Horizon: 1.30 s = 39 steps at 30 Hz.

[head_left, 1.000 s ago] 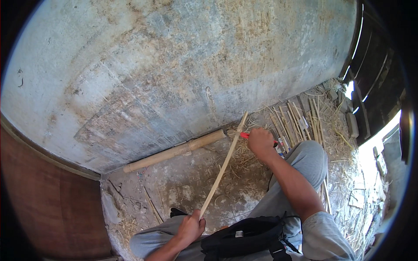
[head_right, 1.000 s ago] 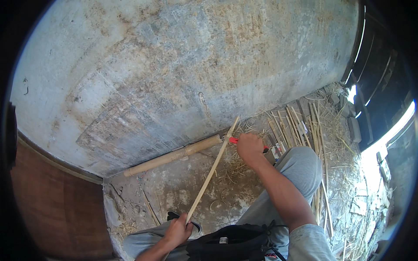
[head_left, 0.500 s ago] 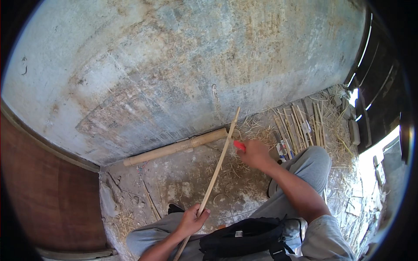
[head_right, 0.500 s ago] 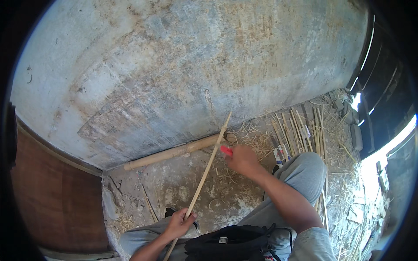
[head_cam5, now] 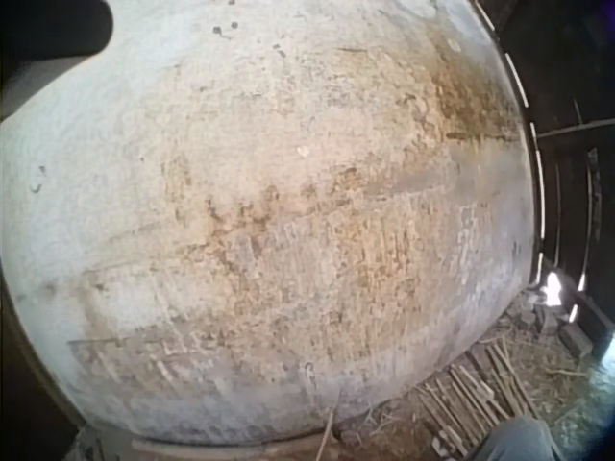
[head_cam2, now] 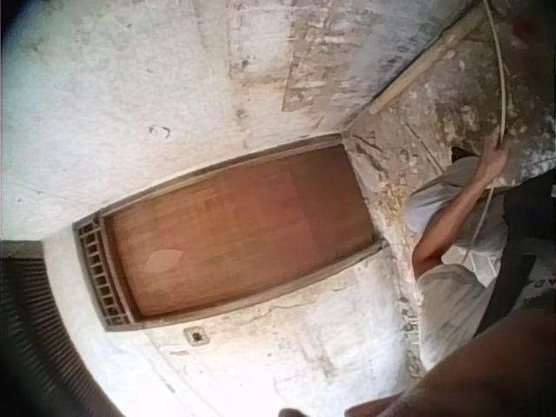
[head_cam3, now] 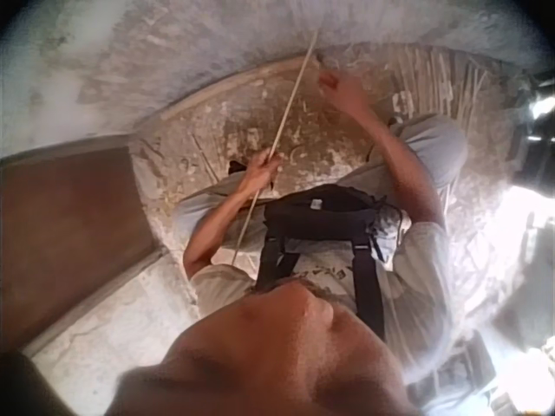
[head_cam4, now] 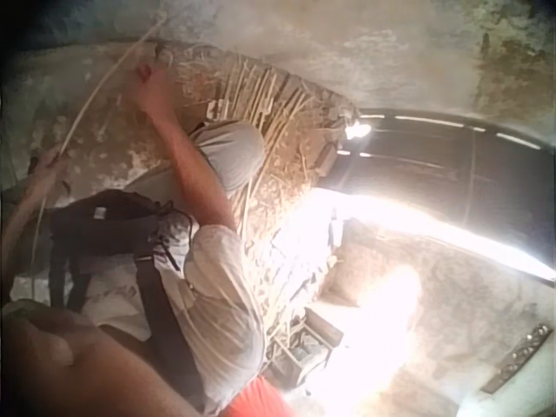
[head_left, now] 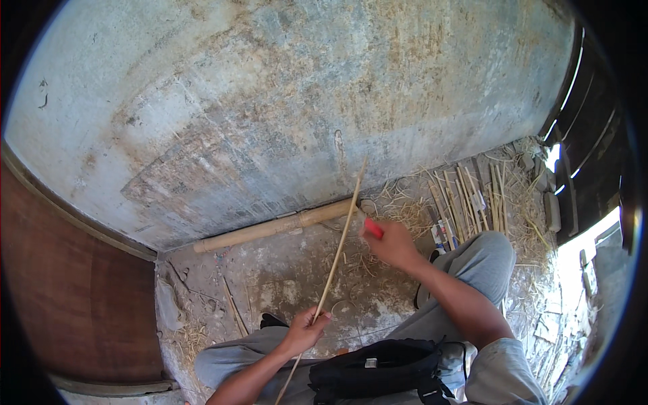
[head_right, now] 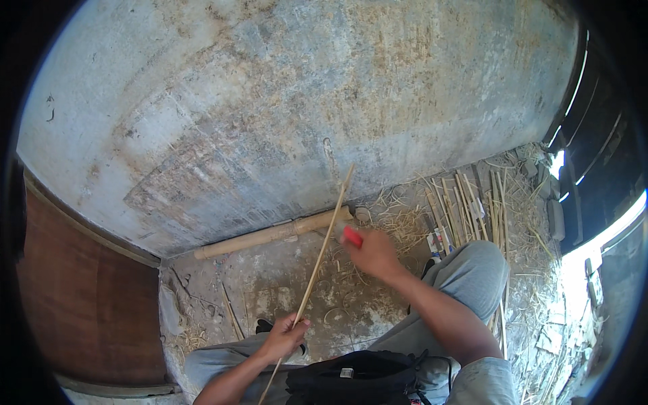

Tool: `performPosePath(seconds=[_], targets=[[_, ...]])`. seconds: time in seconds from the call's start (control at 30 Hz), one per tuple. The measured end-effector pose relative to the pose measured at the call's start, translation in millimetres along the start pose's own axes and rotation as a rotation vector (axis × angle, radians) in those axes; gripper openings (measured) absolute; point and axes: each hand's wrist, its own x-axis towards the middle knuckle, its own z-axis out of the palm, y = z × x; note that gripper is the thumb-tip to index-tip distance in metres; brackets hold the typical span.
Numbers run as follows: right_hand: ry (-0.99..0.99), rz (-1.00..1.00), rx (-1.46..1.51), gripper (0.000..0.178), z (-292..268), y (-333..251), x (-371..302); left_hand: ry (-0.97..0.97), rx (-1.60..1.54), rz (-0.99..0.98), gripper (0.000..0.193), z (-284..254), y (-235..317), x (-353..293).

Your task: The person uses a small knife to shave a thin strip of bamboo. The person holds the bamboo strip with one hand and repeatedly runs the blade along its length to smooth it.

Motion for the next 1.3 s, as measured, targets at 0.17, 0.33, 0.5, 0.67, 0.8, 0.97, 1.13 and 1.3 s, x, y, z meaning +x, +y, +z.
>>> performPosePath(seconds=[0.17,0.33,0.5,0.67,0.8,0.97,1.13,1.3], targets=[[0.342,0.187,0.383,0.035,-20.6,32.3,42.0,0.029,0.313,0.321,0.014,4.6,-21.3,0.6],[0.519,0.158,0.456,0.034,-13.9,38.5,48.2,0.011,0.401,0.272,0.020,8.3,-12.3,-12.2],[0.489,0.199,0.424,0.028,-12.5,36.9,49.9,0.008,0.473,0.292,0.018,14.9,-0.3,-21.9],[0.487,0.199,0.326,0.021,-10.2,42.7,52.0,-0.026,0.497,0.252,0.018,14.7,0.2,-22.5],[0.528,0.070,0.043,0.017,-9.1,37.1,49.0,-0.023,0.487,0.281,0.017,13.9,-4.5,-20.9],[0.494,0.045,0.045,0.019,-10.4,43.2,50.0,-0.061,0.485,0.249,0.017,13.8,-3.3,-20.0],[0.388,0.114,0.103,0.022,-14.1,51.4,55.2,-0.093,0.474,0.223,0.019,11.4,-6.8,-18.2],[0.246,0.271,0.362,0.025,-17.0,59.3,57.8,-0.190,0.310,0.143,0.018,6.6,-11.0,-16.9]])
